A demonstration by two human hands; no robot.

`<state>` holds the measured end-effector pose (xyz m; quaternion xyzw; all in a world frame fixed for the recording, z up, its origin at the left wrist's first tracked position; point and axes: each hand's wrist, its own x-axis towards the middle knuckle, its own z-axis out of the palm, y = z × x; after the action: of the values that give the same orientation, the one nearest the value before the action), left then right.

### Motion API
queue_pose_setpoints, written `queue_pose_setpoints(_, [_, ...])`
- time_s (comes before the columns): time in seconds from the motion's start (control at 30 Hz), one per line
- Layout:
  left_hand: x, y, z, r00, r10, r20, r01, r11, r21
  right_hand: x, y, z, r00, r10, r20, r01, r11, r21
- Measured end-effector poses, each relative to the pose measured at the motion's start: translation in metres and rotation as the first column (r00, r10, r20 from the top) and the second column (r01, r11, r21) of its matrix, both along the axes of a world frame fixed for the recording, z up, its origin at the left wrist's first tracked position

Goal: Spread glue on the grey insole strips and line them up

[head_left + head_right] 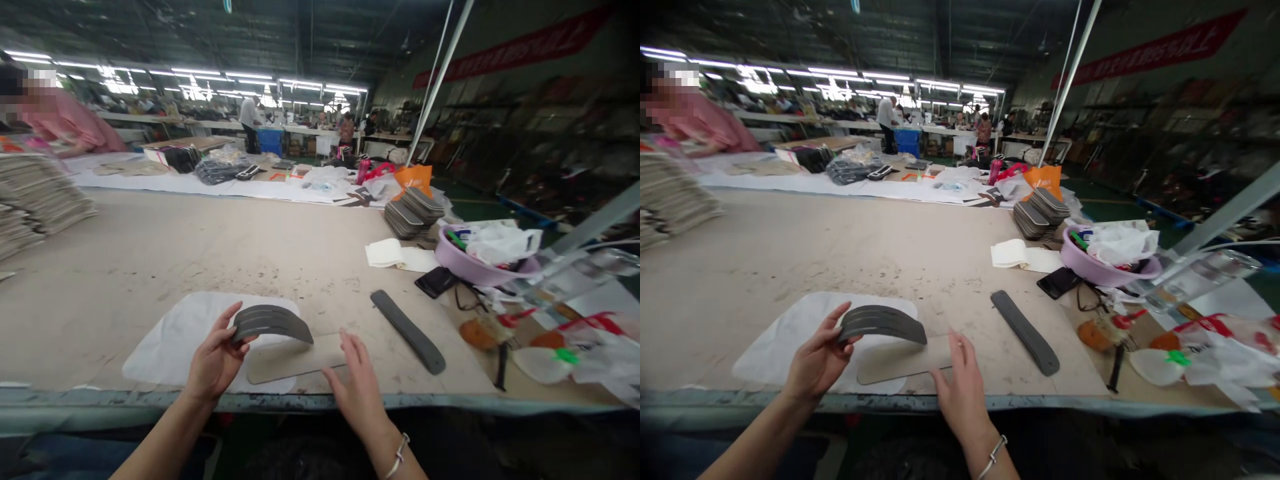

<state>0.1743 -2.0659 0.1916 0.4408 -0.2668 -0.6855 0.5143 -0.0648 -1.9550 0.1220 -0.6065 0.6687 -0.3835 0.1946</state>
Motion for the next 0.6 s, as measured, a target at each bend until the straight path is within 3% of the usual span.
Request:
queue_pose_setpoints(0.07, [-0.010, 0.007, 0.011, 0.999, -0.042, -0.020, 0.043, 0.998, 0.050, -0.011, 0.002, -0.004, 0.994, -0.062, 0.093, 0.063, 0.998, -0.007])
queue_pose_setpoints(0.13, [-0.021, 0.014, 0.017, 0.997, -0.059, -0.039, 0.064, 0.991, 0.118, -0.016, 0.005, -0.008, 0.984, -0.039, 0.175, 0.046, 0.998, -0.036])
queue_pose_setpoints(0.33, [-0.027, 0.034, 0.013, 0.997, -0.064, -0.040, 0.072, 0.972, 0.225, -0.022, 0.024, -0.009, 0.963, 0.001, 0.268, 0.073, 0.961, -0.267])
queue_pose_setpoints(0.4, [-0.018, 0.042, 0.011, 0.985, -0.159, -0.064, 0.170, 0.959, 0.225, -0.029, 0.033, -0.005, 0.938, 0.019, 0.345, 0.064, 0.971, -0.229])
queue_pose_setpoints(0.47, [-0.006, 0.050, 0.009, 0.948, -0.310, -0.066, 0.317, 0.926, 0.204, -0.037, 0.040, -0.001, 0.906, 0.077, 0.416, -0.035, 0.993, -0.109])
queue_pose_setpoints(0.6, [0.014, 0.064, 0.000, 0.795, -0.575, 0.195, 0.534, 0.815, 0.224, -0.047, 0.051, 0.006, 0.861, 0.139, 0.489, -0.224, 0.967, 0.120])
